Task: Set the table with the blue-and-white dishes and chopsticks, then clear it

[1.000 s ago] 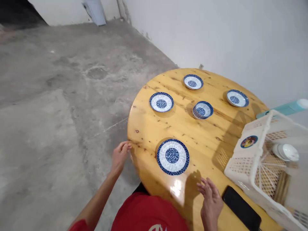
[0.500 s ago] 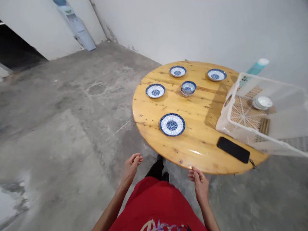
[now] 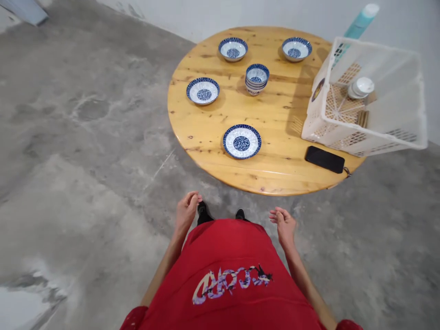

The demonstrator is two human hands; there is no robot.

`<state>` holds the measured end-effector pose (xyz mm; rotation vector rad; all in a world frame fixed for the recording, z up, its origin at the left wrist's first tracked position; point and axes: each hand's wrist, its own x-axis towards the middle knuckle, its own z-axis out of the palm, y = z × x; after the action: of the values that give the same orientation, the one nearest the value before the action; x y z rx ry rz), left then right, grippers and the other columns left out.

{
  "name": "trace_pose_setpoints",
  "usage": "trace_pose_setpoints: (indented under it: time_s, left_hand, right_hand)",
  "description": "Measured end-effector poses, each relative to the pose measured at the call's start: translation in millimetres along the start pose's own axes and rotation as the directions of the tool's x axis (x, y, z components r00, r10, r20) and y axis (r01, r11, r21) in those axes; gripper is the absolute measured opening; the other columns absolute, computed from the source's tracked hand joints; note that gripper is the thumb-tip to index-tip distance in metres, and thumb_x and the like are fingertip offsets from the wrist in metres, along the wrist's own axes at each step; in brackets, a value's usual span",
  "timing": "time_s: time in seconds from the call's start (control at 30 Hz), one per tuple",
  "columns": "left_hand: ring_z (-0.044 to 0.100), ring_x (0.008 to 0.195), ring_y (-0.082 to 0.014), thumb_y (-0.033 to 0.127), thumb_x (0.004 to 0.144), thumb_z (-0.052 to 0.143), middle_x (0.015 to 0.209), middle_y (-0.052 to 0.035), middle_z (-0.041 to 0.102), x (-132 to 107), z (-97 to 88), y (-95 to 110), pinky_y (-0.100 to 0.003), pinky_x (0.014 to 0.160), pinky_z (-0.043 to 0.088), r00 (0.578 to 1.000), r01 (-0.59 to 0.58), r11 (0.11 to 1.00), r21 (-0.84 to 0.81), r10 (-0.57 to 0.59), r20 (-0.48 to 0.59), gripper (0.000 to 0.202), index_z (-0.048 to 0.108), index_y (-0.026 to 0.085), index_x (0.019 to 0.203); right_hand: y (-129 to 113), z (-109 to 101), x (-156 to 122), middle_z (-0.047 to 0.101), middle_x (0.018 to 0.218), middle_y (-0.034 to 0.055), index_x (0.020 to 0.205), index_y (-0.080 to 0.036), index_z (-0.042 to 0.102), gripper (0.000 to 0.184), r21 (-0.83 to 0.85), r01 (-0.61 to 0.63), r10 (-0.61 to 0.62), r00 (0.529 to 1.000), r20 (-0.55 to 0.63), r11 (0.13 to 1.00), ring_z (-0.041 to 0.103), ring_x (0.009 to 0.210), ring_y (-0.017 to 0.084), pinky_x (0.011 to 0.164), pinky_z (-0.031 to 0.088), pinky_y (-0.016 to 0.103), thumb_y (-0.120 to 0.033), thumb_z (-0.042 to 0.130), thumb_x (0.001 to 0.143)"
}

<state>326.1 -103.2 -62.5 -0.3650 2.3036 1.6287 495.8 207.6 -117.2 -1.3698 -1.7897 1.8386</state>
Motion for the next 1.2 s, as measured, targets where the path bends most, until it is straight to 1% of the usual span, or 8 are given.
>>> trace_pose_setpoints:
  time_s: [0.17,0.33,0.43,0.53,0.63,0.77,1.0,1.2]
  left_hand:
    - [0.069,0.087,-0.0235,0.055,0.077,0.053,0.092,-0.0092,0.072,24.5,-88.5,-36.5,-0.034,0.076,0.053,0.999,0.015,0.995,0.101,-0.011,-0.033,0.045,0.065,0.017,0.099]
    - [0.070,0.086,-0.0237,0.058,0.075,0.055,0.091,-0.0090,0.073,61.7,-172.9,-62.0,-0.033,0.075,0.054,0.990,0.076,0.996,0.046,-0.070,-0.121,0.048,0.063,0.018,0.099]
    - [0.071,0.086,-0.0234,0.056,0.075,0.056,0.091,-0.0088,0.073,86.4,-207.0,-62.1,-0.033,0.075,0.054,0.990,0.059,0.998,0.023,-0.055,-0.130,0.045,0.064,0.018,0.099]
    - [0.071,0.088,-0.0232,0.053,0.076,0.056,0.093,-0.0090,0.073,112.5,-226.2,-52.4,-0.033,0.078,0.055,0.993,0.044,0.998,0.035,-0.040,-0.111,0.042,0.064,0.019,0.099]
    - [0.070,0.091,-0.0229,0.051,0.078,0.055,0.095,-0.0096,0.073,139.8,-229.2,-37.8,-0.034,0.080,0.054,0.999,0.007,1.000,0.024,-0.006,-0.052,0.042,0.065,0.018,0.102]
    - [0.070,0.090,-0.0232,0.050,0.079,0.054,0.095,-0.0099,0.073,178.2,-211.7,-15.2,-0.033,0.078,0.054,0.997,-0.052,0.999,0.012,0.051,0.050,0.041,0.066,0.017,0.101]
    - [0.071,0.086,-0.0236,0.050,0.077,0.056,0.095,-0.0119,0.074,260.0,-166.4,22.5,-0.033,0.074,0.054,0.967,-0.097,0.995,0.009,0.092,0.237,0.042,0.067,0.016,0.100]
    - [0.071,0.085,-0.0233,0.052,0.075,0.060,0.094,-0.0119,0.074,325.5,-152.0,56.6,-0.031,0.072,0.053,0.947,-0.121,0.990,0.069,0.094,0.306,0.043,0.067,0.017,0.098]
  right_hand:
    - [-14.6,82.2,-22.1,0.073,0.079,0.0069,0.094,-0.016,0.066,0.037,-0.013,0.051,-0.050,0.997,0.055,0.999,0.067,0.060,0.018,0.054,0.051,0.027,-0.048,0.064,0.075]
    - [-24.0,173.0,-41.7,0.073,0.079,0.0071,0.094,-0.014,0.067,0.042,-0.011,0.075,-0.073,0.989,0.131,0.997,0.067,0.058,0.018,0.052,0.051,0.027,-0.051,0.065,0.074]
    - [-26.3,214.2,-52.1,0.073,0.079,0.0074,0.094,-0.014,0.068,0.043,0.000,0.098,-0.097,0.988,0.118,0.995,0.067,0.059,0.017,0.052,0.051,0.027,-0.052,0.065,0.073]
    - [-27.1,240.6,-63.8,0.074,0.079,0.0083,0.094,-0.013,0.068,0.044,0.004,0.086,-0.086,0.992,0.087,0.996,0.067,0.059,0.018,0.052,0.051,0.027,-0.052,0.066,0.072]
    - [-27.4,253.7,-73.2,0.074,0.078,0.0086,0.092,-0.013,0.068,0.044,-0.004,0.068,-0.068,0.996,0.059,0.998,0.067,0.058,0.019,0.052,0.051,0.028,-0.052,0.067,0.071]
    - [-31.6,259.4,-71.4,0.074,0.076,0.0073,0.092,-0.015,0.068,0.043,-0.024,0.056,-0.056,0.998,-0.004,0.998,0.067,0.058,0.020,0.052,0.051,0.029,-0.052,0.068,0.070]
    - [-47.0,281.0,-30.5,0.074,0.076,0.0062,0.093,-0.015,0.069,0.040,-0.029,0.031,-0.033,0.995,-0.093,0.999,0.067,0.060,0.020,0.052,0.050,0.028,-0.049,0.065,0.070]
    - [-56.1,305.6,-11.2,0.073,0.071,0.0050,0.094,-0.014,0.068,0.042,0.046,-0.049,0.056,0.986,-0.158,0.998,0.066,0.056,0.018,0.053,0.052,0.029,-0.049,0.067,0.070]
